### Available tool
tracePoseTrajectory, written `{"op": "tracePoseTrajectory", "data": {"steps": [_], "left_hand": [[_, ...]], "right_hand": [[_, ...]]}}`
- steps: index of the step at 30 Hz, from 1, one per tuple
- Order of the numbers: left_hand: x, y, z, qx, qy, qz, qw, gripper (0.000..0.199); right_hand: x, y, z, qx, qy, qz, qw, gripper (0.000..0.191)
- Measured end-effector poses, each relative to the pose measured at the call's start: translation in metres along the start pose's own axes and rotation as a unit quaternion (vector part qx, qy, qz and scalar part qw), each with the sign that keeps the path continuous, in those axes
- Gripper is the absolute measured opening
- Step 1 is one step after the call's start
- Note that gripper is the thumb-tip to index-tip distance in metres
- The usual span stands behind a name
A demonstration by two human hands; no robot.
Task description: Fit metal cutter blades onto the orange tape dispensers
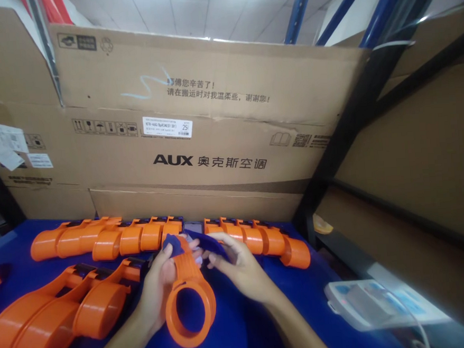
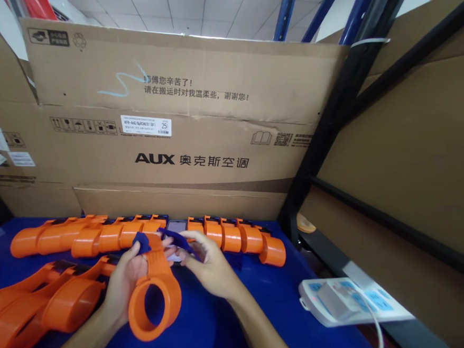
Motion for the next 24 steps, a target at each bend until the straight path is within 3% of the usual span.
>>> {"op": "tracePoseTrajectory", "data": {"steps": [2,4,10,14,19,24], "left_hand": [[0.005,0.000,0.003,0.006,-0.008,-0.005,1.000,0.065],[0.010,0.001,0.005,0.018,-0.007,-0.005,1.000,0.063],[0.007,0.001,-0.001,0.042,0.026,0.015,0.999,0.052],[0.007,0.000,-0.005,0.048,0.060,0.031,0.997,0.049],[0.005,0.004,-0.003,0.096,0.059,0.070,0.991,0.053],[-0.008,0.008,-0.004,0.148,0.054,0.108,0.982,0.038]], "right_hand": [[0.002,-0.002,-0.004,-0.003,-0.017,-0.052,0.999,0.059],[0.003,-0.003,-0.006,-0.001,-0.008,-0.083,0.996,0.066],[0.007,0.000,0.007,0.045,0.012,0.000,0.999,0.035],[0.012,0.000,0.007,0.034,0.008,0.024,0.999,0.040],[0.004,-0.004,-0.004,0.003,-0.029,-0.001,1.000,0.041],[0.000,-0.005,-0.007,-0.020,-0.085,-0.018,0.996,0.040]]}}
Point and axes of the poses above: each hand's wrist, its own y-axis towards the middle knuckle, its own x-axis out of the palm, z = x × y, the point moved 2 cm from there along y, towards the middle knuckle, and after that the axes turned 14 degrees about -z, right-handed, at the moved point
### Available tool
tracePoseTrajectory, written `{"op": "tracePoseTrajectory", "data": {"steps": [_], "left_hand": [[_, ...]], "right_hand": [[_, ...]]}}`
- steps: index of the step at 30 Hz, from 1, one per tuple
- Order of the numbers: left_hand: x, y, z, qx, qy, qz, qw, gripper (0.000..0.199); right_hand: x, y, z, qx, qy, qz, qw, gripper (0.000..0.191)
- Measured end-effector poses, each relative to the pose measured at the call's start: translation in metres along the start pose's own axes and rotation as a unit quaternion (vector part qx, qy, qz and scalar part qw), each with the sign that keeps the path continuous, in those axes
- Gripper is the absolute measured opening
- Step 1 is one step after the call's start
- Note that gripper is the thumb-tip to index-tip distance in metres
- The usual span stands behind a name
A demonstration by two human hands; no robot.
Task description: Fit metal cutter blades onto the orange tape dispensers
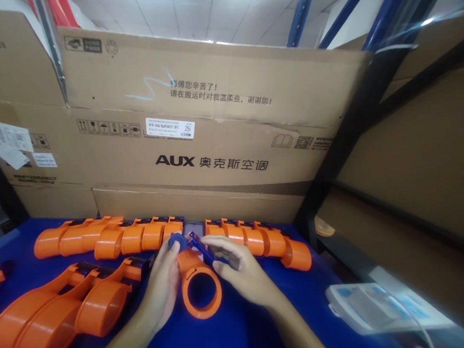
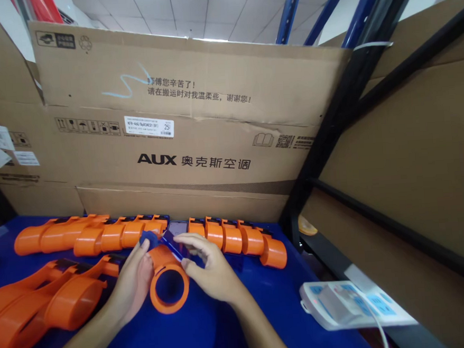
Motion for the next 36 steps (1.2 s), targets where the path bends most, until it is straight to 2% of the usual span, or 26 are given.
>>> {"op": "tracePoseTrajectory", "data": {"steps": [5,12,19,23,27,32,36], "left_hand": [[0.001,-0.001,0.000,-0.010,0.000,-0.041,0.999,0.034],[0.003,0.001,0.003,-0.006,-0.010,-0.056,0.998,0.034],[0.000,-0.002,0.001,0.006,-0.034,-0.098,0.995,0.045],[-0.005,-0.009,-0.003,0.005,-0.037,-0.124,0.992,0.052],[-0.012,-0.011,-0.005,0.022,-0.002,-0.100,0.995,0.059],[-0.007,-0.005,0.004,0.033,0.091,-0.095,0.991,0.052],[-0.004,-0.003,0.008,0.070,0.178,-0.073,0.979,0.044]], "right_hand": [[0.002,0.003,0.003,-0.007,-0.004,-0.022,1.000,0.039],[0.004,0.002,0.004,0.003,0.016,-0.032,0.999,0.040],[0.008,0.000,0.002,0.026,-0.013,-0.054,0.998,0.044],[0.012,0.001,-0.004,0.006,-0.018,-0.078,0.997,0.048],[0.006,-0.001,-0.010,-0.026,-0.135,-0.040,0.990,0.054],[-0.001,-0.005,-0.012,-0.073,-0.329,0.003,0.942,0.051],[0.000,-0.004,-0.011,-0.104,-0.388,-0.007,0.916,0.045]]}}
Point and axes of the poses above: each hand's wrist, its own y-axis towards the middle knuckle, its own x-axis out of the palm, z = x × y, the point moved 2 cm from there along y, towards the middle knuckle, and after that the axes turned 14 degrees about -z, right-handed, at the moved point
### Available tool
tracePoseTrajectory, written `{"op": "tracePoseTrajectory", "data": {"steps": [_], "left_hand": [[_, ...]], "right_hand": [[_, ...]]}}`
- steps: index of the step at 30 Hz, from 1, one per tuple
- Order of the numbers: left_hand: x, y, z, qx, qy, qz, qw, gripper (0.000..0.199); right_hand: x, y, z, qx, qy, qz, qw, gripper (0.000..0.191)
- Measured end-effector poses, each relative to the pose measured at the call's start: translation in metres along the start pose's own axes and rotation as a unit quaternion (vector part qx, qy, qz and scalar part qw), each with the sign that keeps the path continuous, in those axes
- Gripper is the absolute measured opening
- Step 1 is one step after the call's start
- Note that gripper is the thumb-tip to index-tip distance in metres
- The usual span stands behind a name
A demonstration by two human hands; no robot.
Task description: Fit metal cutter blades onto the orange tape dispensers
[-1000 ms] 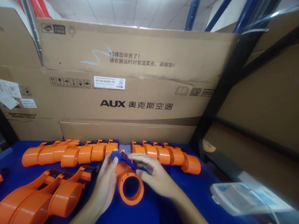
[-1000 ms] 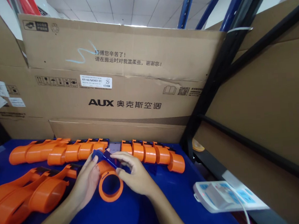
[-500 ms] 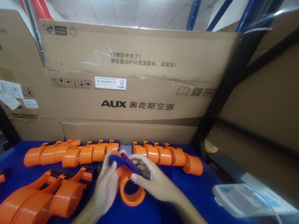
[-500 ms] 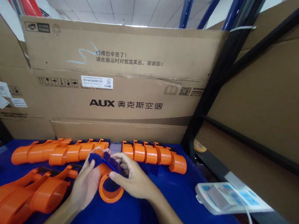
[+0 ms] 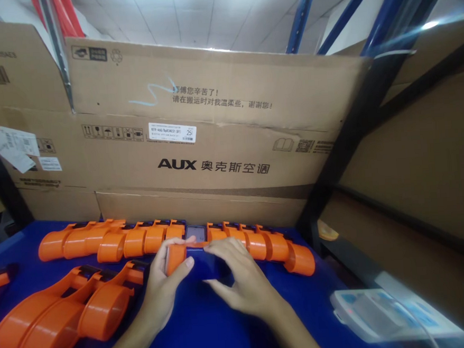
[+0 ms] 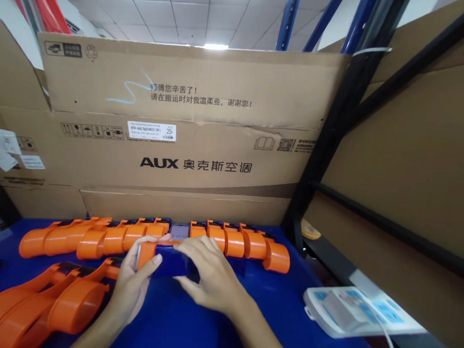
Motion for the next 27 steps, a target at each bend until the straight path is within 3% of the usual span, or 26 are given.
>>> {"op": "tracePoseTrajectory", "data": {"steps": [10,16,20,23,27], "left_hand": [[-0.005,0.002,-0.002,0.014,0.031,0.015,0.999,0.038],[-0.005,-0.002,0.001,0.004,-0.064,-0.014,0.998,0.043],[-0.003,-0.005,-0.002,0.001,-0.106,-0.046,0.993,0.051],[-0.004,-0.004,-0.009,-0.016,-0.099,0.000,0.995,0.051],[-0.009,0.002,-0.009,-0.049,-0.137,0.090,0.985,0.052]], "right_hand": [[-0.002,0.001,-0.001,-0.006,-0.015,-0.004,1.000,0.042],[-0.003,-0.001,0.001,0.038,0.064,0.019,0.997,0.054],[0.001,-0.001,0.001,0.087,0.144,-0.025,0.985,0.030],[0.007,-0.004,0.002,0.129,0.179,-0.065,0.973,0.037],[0.008,-0.009,0.007,0.148,0.185,-0.053,0.970,0.041]]}}
Point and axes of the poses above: each hand's wrist, its own y-axis towards the middle knuckle, its own x-axis out of the palm, z = x × y, the point moved 2 cm from there along y, towards the middle knuckle, and after that the axes turned 14 degrees about -z, right-handed, at the moved point
